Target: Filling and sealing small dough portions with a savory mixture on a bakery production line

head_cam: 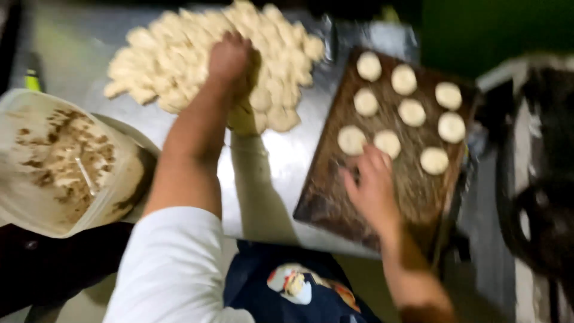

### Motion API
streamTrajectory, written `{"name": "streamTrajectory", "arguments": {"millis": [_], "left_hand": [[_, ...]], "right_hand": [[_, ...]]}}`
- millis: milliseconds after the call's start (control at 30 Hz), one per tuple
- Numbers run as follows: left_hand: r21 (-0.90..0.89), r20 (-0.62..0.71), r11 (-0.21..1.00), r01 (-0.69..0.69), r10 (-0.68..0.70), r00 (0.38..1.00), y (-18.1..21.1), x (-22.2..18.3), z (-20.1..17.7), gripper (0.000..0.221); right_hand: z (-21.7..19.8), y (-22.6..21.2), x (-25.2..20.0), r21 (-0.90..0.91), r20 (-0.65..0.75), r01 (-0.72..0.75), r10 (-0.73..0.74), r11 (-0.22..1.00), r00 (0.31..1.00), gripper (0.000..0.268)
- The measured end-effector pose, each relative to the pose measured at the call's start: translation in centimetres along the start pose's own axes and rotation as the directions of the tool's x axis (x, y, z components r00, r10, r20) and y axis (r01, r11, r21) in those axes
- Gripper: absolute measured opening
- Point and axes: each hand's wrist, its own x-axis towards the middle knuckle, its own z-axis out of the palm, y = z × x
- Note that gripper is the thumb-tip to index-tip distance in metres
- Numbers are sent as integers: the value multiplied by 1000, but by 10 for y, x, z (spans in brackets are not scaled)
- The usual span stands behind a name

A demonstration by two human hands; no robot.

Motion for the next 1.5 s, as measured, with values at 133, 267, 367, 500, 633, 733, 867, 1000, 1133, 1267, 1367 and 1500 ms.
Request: {"name": "streamTrajectory", "arguments": {"millis": [133,267,367,500,633,733,867,1000,1133,1267,1367,1500], "left_hand": [[-122,-163,992,-8,-12,987,17,-38,-39,16],[-719,-4,671,181,-265,964,23,-125,-157,13],[-668,278,625,404,-294,915,2,-230,-247,20],[-682,582,372,629,-245,776,16,-311,-342,32],[-509,691,452,732,-292,661,18,-375,-332,31],[-485,581,474,734,-453,676,28,-411,-277,44],[-564,-106,811,154,-257,961,57,-469,-178,59],[-590,-47,802,92,-147,988,21,-481,-189,69],[-633,166,774,32,96,981,-20,-458,-192,80],[-833,175,536,139,18,984,-41,-427,-200,29],[-650,-23,760,9,-31,999,-31,-432,-152,40],[-610,22,790,54,-51,998,-17,-441,-150,20]], "right_hand": [[-8,-15,-12,37,-26,49,-48,998,999,30],[5,-15,1,18,114,195,-196,981,974,34],[30,-42,27,-40,249,311,-292,949,924,40],[96,-98,82,-16,525,361,-300,932,797,37],[194,-132,108,-117,502,535,-414,837,759,23],[245,-127,108,-265,329,616,-531,742,781,16],[273,-126,118,-431,245,658,-622,618,744,8],[260,-176,135,-431,519,336,-75,837,852,30],[207,-287,171,-330,528,262,-53,907,848,30],[188,-442,183,-71,675,629,-427,774,602,18],[256,-504,183,-178,896,828,-259,532,360,8],[318,-512,163,-203,973,944,-57,261,225,31]]}}
